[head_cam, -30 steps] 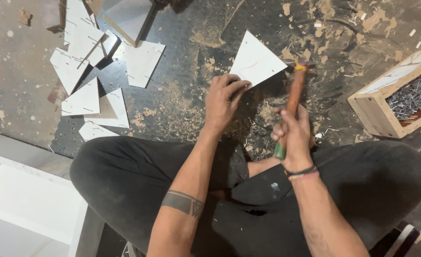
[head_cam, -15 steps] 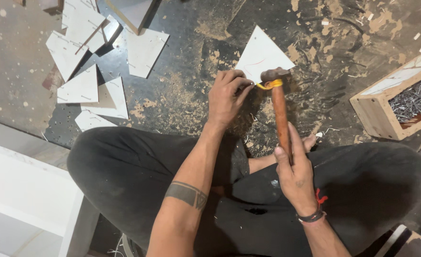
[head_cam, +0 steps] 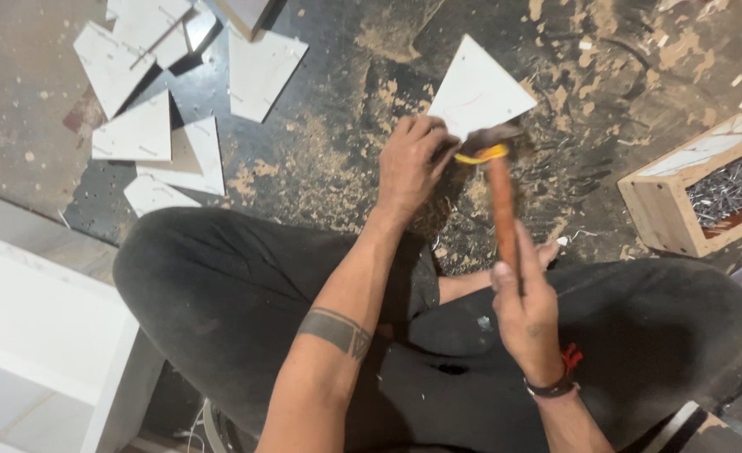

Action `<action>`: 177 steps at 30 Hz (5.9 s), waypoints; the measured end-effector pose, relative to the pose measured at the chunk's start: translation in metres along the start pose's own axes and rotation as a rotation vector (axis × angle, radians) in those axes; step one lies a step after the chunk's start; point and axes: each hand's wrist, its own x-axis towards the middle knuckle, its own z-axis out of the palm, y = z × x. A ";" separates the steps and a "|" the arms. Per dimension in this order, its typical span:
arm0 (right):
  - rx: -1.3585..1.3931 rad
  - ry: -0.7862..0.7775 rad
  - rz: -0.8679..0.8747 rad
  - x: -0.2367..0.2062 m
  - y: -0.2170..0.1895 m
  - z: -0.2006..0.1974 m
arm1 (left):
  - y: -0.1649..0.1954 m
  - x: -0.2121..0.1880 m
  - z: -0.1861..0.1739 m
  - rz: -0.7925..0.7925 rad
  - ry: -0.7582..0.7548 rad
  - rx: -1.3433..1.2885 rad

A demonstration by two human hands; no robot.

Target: The person sits cross-legged on the workshop floor and hammers nails into small white triangular wooden pieces using a claw hammer, taking nails from a wooden box. The person assembles the nailed pieces into small open wooden box shapes, turning them over to nail different sides, and sets finished pieces aside.

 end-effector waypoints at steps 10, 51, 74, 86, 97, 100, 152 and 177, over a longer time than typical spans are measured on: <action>0.452 0.043 -0.004 0.007 0.000 -0.004 | 0.001 0.009 0.004 -0.082 -0.036 0.044; 0.672 0.154 -0.035 0.024 0.014 -0.008 | 0.034 0.021 -0.031 -0.194 -1.068 0.250; 0.678 -0.028 0.258 0.046 0.005 0.017 | 0.006 0.044 -0.006 -0.402 -0.147 0.080; 0.608 -0.067 0.315 0.072 0.018 0.045 | -0.008 0.048 -0.008 -0.415 -0.140 0.058; 0.588 0.015 0.160 0.074 0.007 0.052 | -0.007 0.046 -0.005 -0.507 -0.162 0.032; 0.652 -0.082 0.249 0.076 0.000 0.036 | -0.007 0.045 -0.008 -0.377 -0.079 0.000; 0.513 -0.032 -0.034 0.046 0.017 0.017 | -0.040 0.147 -0.027 0.015 -0.102 0.554; 0.243 -0.014 -0.260 0.075 0.029 0.035 | -0.061 0.137 -0.045 0.081 -0.177 0.404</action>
